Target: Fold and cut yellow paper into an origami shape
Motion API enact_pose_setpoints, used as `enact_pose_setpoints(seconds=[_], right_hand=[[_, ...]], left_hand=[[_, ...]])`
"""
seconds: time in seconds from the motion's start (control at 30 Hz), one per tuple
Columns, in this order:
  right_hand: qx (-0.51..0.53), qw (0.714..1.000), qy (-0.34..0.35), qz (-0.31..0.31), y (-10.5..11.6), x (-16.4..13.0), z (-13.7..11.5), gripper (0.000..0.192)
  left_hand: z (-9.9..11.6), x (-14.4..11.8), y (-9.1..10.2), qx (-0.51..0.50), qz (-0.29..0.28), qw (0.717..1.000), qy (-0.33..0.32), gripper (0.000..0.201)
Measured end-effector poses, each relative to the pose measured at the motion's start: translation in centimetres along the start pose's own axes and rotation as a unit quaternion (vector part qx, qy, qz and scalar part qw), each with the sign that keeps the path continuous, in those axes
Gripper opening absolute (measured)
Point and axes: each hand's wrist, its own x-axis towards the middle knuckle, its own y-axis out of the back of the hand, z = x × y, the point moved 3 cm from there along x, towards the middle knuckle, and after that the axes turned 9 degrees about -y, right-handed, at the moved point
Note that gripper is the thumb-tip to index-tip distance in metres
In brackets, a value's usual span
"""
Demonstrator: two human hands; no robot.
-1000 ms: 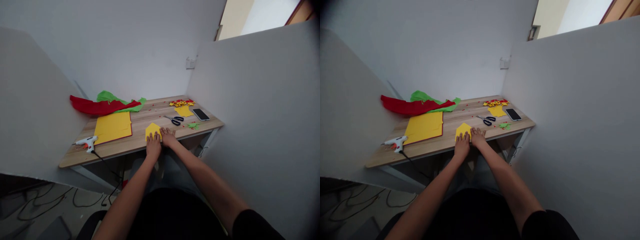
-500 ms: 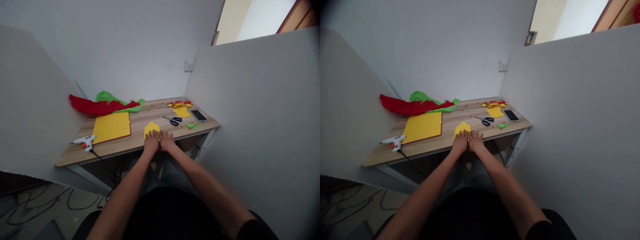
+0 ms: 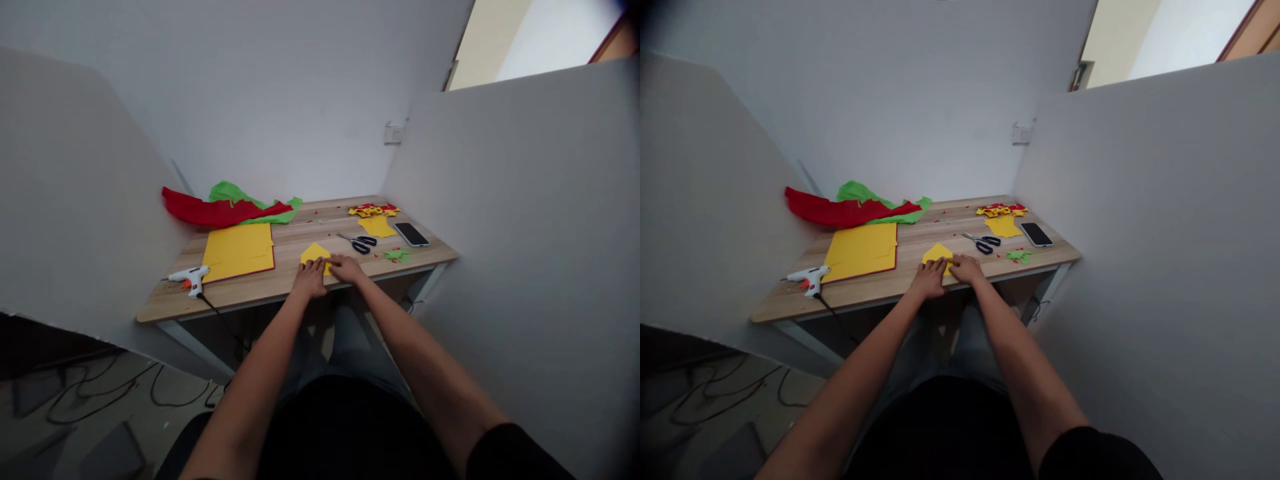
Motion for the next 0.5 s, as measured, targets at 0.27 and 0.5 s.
enact_pose_setpoints(seconds=[0.27, 0.5], right_hand=[[-0.040, 0.999, 0.010, 0.030, -1.1, -0.8, -0.9, 0.038], [-0.069, 0.997, 0.011, 0.025, -1.1, -1.9, -1.3, 0.038]], left_hand=[[-1.7, -2.6, 0.4, -0.041, -0.032, 0.996, -0.070, 0.059], [1.3, -2.7, 0.1, -0.014, 0.010, 0.999, -0.027, 0.038]])
